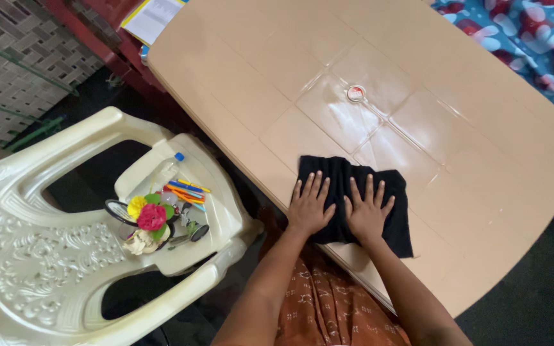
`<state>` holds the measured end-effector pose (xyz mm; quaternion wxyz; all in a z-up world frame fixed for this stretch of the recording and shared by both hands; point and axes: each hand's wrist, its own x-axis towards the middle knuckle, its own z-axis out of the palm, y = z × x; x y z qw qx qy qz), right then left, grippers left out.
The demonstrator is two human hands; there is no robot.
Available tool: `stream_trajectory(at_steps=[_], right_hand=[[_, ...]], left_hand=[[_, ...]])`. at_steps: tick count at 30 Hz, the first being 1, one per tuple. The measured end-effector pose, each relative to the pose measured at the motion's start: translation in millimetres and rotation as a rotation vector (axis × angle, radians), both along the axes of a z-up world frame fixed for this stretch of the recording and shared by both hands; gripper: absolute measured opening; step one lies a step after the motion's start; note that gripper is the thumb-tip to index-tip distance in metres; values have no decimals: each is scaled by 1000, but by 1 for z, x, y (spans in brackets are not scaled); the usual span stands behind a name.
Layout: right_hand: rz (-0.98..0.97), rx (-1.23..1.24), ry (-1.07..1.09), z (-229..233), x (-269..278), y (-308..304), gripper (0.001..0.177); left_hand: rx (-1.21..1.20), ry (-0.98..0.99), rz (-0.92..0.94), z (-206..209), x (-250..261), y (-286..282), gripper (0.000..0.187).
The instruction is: The person removes a patterned tablecloth from a table and then wipes the table surface with a black cloth. The person uses both hands to smooth and wipe the table in a systematic manner.
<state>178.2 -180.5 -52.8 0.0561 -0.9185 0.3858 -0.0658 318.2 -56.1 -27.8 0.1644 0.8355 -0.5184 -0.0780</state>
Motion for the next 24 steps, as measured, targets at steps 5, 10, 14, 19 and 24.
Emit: stream_trajectory(at_steps=[5, 10, 14, 19, 24], right_hand=[[-131, -11, 0, -12, 48, 12, 59], [-124, 27, -14, -11, 108, 10, 60], [-97, 58, 15, -11, 162, 2, 61], [-54, 65, -1, -16, 262, -13, 62], [56, 80, -29, -15, 381, -28, 60]], left_hand=[[94, 20, -10, -3, 60, -9, 82], [84, -12, -11, 2, 115, -15, 81], [84, 0, 7, -2, 168, -22, 82], [101, -30, 71, -6, 258, -32, 81], [158, -24, 182, -7, 368, -35, 84]])
